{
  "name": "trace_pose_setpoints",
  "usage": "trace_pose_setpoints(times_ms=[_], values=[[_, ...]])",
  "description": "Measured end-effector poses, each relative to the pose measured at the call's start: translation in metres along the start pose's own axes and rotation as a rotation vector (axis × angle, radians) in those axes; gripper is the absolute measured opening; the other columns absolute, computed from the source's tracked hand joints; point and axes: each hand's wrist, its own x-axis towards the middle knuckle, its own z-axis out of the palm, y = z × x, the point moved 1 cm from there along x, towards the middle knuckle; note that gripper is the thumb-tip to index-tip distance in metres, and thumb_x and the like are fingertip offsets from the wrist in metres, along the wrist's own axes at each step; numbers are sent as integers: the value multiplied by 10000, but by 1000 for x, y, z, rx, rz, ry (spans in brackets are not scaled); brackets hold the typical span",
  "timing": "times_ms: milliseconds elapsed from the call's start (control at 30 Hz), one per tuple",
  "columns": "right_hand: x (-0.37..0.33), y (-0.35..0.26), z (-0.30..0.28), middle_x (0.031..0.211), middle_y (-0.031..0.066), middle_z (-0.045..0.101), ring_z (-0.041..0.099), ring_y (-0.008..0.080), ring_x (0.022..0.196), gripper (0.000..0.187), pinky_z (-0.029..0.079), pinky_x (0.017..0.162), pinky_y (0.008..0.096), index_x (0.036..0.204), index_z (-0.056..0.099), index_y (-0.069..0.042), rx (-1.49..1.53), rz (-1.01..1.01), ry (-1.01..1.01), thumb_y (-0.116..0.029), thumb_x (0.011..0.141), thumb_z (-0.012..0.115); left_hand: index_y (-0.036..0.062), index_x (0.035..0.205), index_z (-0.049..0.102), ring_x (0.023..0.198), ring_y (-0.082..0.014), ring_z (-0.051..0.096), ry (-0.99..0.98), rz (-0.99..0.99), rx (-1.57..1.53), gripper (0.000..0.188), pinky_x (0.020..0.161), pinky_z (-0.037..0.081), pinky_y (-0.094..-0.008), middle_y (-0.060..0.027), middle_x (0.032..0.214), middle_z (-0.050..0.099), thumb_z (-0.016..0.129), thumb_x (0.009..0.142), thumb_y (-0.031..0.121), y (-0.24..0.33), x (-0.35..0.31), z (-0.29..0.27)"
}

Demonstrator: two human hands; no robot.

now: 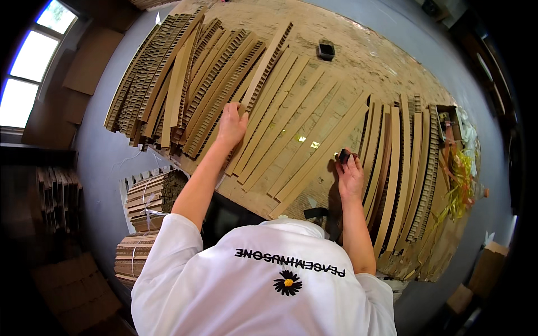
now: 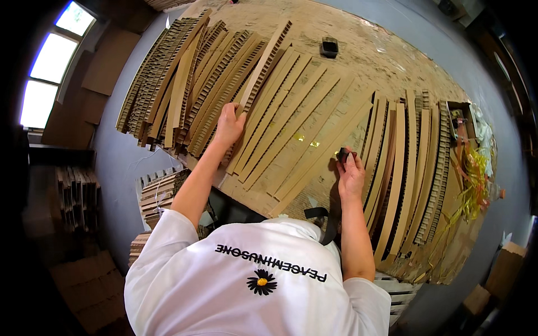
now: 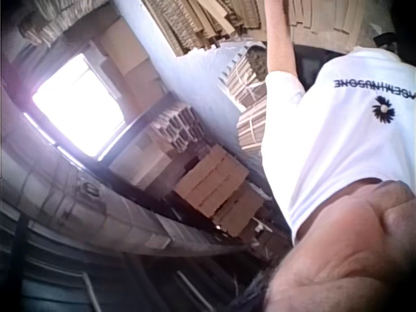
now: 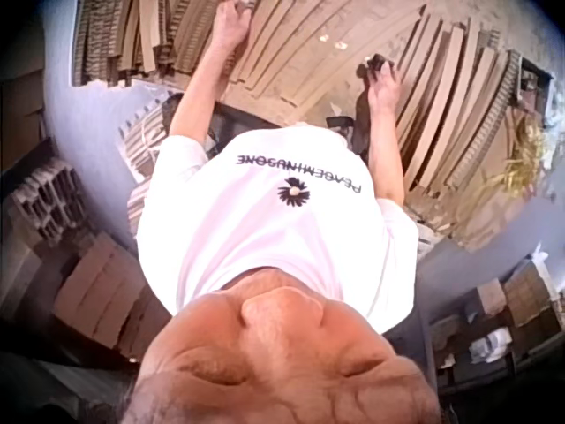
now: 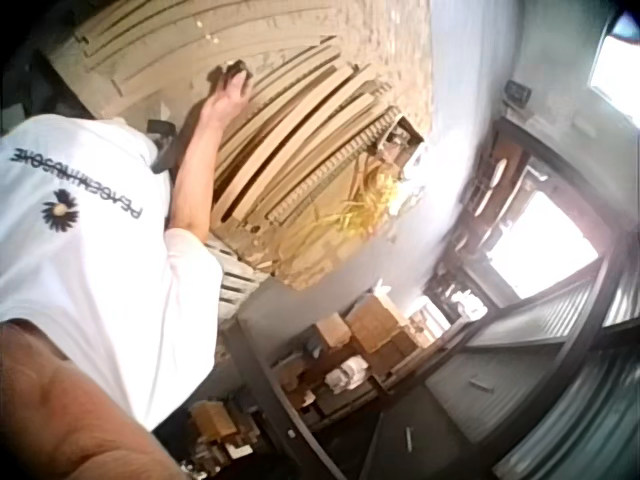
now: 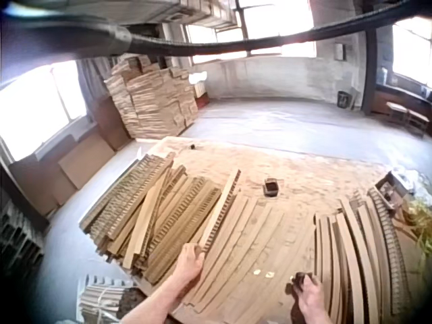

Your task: The person repeatedly scrapes the surface of stacked cardboard strips with a small red tool, removing material and creating a pile of debris. The person handles the strips one at a time, scraping along their length and then moving to the next strip.

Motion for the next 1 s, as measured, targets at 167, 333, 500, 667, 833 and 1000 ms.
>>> trace_pose_setpoints(times_ms=[167, 333, 500, 667, 833, 1000], values=[[4, 4, 6, 1308, 6, 731, 667, 154, 1174, 287, 499, 1041, 379, 1326, 716, -95, 0, -4, -42, -179, 1052, 699, -64, 1320, 498, 1264, -436, 566, -148, -116, 11, 448, 1075, 460, -477, -285, 1332, 588, 678, 985, 174, -32, 30, 22], [9, 0, 18, 1356, -17, 715, 644, 150, 1229, 306, 475, 1045, 402, 1329, 714, -145, -44, 17, -48, -212, 1030, 731, -39, 1374, 503, 1373, -433, 476, -125, -162, 66, 529, 1161, 407, -489, -269, 1424, 543, 682, 951, 225, -45, 45, 30], [9, 0, 11, 1354, -46, 704, 604, 116, 1239, 330, 449, 1057, 408, 1374, 706, -144, -135, 5, 9, -217, 1052, 700, -20, 1370, 521, 1319, -426, 537, -261, -226, 28, 522, 1127, 445, -491, -265, 1372, 591, 693, 945, 227, -29, 52, 37], [10, 4, 12, 1364, -12, 707, 628, 143, 1241, 315, 448, 1093, 432, 1377, 697, -131, -103, 7, 8, -194, 1069, 672, -28, 1371, 506, 1309, -450, 564, -288, -292, -61, 527, 1119, 457, -498, -301, 1381, 593, 686, 945, 227, -37, 52, 47], [13, 3, 21, 1306, 23, 723, 661, 161, 1167, 316, 495, 1055, 427, 1367, 693, -93, -24, 48, -4, -167, 1060, 681, -34, 1328, 510, 1230, -455, 607, -280, -266, -111, 523, 1060, 488, -492, -299, 1311, 623, 704, 934, 250, -37, 49, 50], [13, -1, 39, 1267, 50, 727, 676, 178, 1133, 327, 553, 999, 447, 1367, 689, -63, 5, 84, -40, -129, 1048, 691, -5, 1253, 539, 1125, -442, 652, -412, -250, -190, 434, 977, 520, -478, -272, 1163, 676, 703, 941, 248, 18, 24, 66]])
